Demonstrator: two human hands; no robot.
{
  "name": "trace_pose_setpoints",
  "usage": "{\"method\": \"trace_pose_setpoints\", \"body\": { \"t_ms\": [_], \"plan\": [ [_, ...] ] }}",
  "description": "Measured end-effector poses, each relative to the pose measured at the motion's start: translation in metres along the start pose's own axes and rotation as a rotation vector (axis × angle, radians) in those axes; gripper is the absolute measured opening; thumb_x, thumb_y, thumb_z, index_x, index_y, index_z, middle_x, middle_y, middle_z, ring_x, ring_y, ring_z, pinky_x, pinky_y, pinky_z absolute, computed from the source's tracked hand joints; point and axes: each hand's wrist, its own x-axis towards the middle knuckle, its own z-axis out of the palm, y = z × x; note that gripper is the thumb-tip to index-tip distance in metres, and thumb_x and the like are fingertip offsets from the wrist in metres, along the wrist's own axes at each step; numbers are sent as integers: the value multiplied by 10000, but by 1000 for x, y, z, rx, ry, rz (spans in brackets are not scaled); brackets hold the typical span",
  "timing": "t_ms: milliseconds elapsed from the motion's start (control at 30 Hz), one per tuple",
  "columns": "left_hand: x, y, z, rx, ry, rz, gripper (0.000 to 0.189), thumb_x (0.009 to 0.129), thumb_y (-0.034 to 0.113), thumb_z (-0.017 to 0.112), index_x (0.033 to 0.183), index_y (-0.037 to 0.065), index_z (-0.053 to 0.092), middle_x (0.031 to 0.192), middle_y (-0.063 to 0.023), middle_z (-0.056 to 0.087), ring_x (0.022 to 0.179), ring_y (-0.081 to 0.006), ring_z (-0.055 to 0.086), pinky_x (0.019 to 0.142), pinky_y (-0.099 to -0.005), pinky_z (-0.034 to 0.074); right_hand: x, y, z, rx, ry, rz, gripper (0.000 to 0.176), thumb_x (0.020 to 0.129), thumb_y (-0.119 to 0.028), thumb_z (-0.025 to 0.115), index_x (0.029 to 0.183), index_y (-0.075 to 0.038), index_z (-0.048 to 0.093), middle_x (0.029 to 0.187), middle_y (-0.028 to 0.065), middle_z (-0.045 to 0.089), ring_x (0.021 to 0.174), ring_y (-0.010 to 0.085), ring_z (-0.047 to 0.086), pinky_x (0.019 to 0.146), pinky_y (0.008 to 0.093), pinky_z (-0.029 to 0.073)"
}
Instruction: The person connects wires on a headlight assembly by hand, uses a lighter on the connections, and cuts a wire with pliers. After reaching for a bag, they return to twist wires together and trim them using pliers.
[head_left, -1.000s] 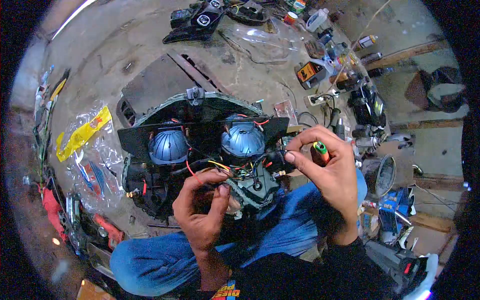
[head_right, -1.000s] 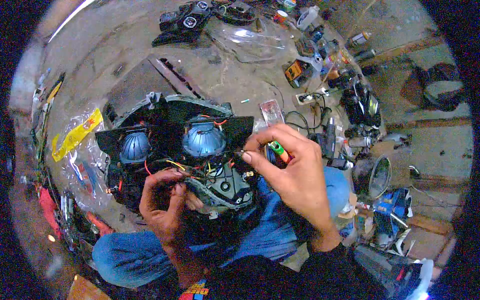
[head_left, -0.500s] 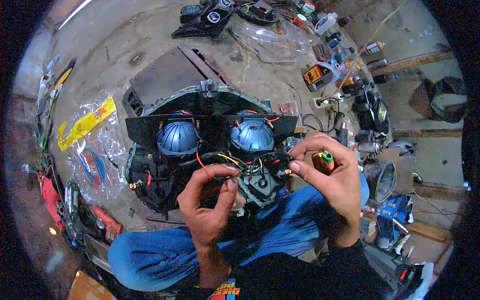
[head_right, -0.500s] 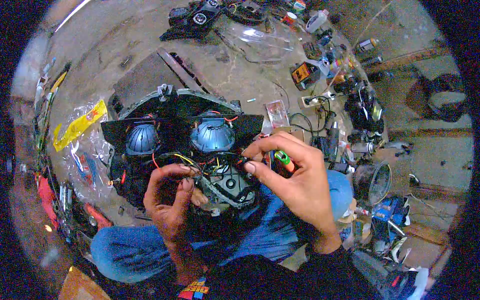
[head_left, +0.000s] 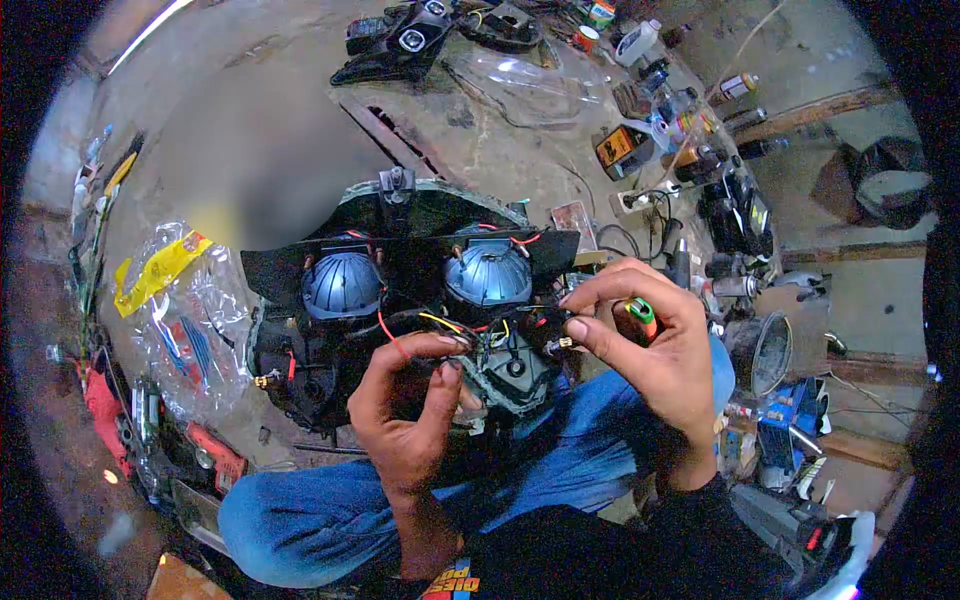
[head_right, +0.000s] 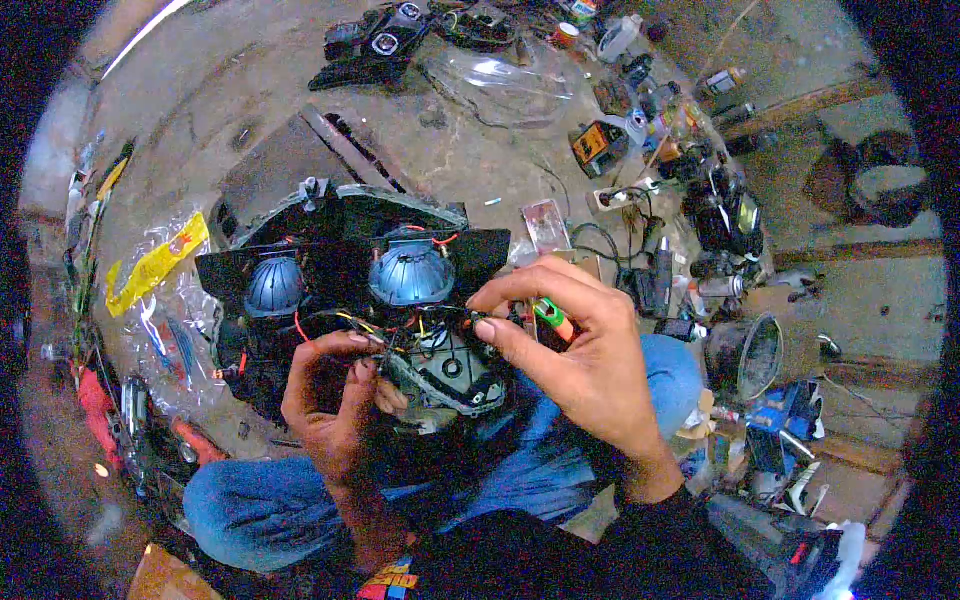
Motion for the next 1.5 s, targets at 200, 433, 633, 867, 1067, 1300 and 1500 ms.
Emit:
{"method": "trace_pose_setpoints", "body": {
  "t_ms": [200,433,633,867,1067,1300,1500],
  "plan": [
    [-2,2,2,-38,16,-42,165,934,-57,644,1097,-32,632,1012,-133,715,673,-131,679,605,-253,551,-1,-3,2,70,54,81,149,830,-68,788,963,-25,735,940,80,723,884,184,678,802,307,503],
    [-1,-1,2,-71,8,-37,163,936,-56,646,1097,-38,628,1019,-138,718,697,-135,682,605,-254,557,0,4,2,52,93,-13,141,836,-77,786,964,-31,747,921,76,722,881,185,677,811,308,500],
    [-2,0,2,-99,26,-60,175,932,-67,644,1103,-40,628,1064,-145,706,755,-131,668,650,-268,571,-1,4,0,33,118,-50,131,837,-71,781,959,-31,753,949,79,720,922,190,671,824,312,502],
    [-3,-3,1,-92,27,-38,193,925,-72,649,1114,-35,635,1072,-132,704,774,-137,674,665,-274,577,-3,1,1,92,157,39,121,842,-60,770,957,-25,752,960,79,709,922,187,663,827,302,503],
    [0,-4,1,35,17,57,188,921,-78,648,1103,-33,640,1083,-140,702,789,-141,680,650,-272,583,-2,0,1,83,168,29,114,845,-42,759,955,-14,746,955,82,702,927,182,659,841,299,499],
    [0,-6,0,0,22,44,188,909,-81,661,1089,-29,648,1082,-144,703,775,-143,688,651,-267,584,0,-1,3,59,164,16,118,842,-29,751,957,-7,739,952,85,695,929,184,657,850,297,496],
    [0,0,0,-35,21,-28,191,899,-81,667,1081,-23,655,1079,-131,705,867,-147,683,687,-264,582,1,-1,4,41,169,20,112,842,-26,751,951,-5,738,950,86,697,919,188,657,844,304,498]
  ]
}}
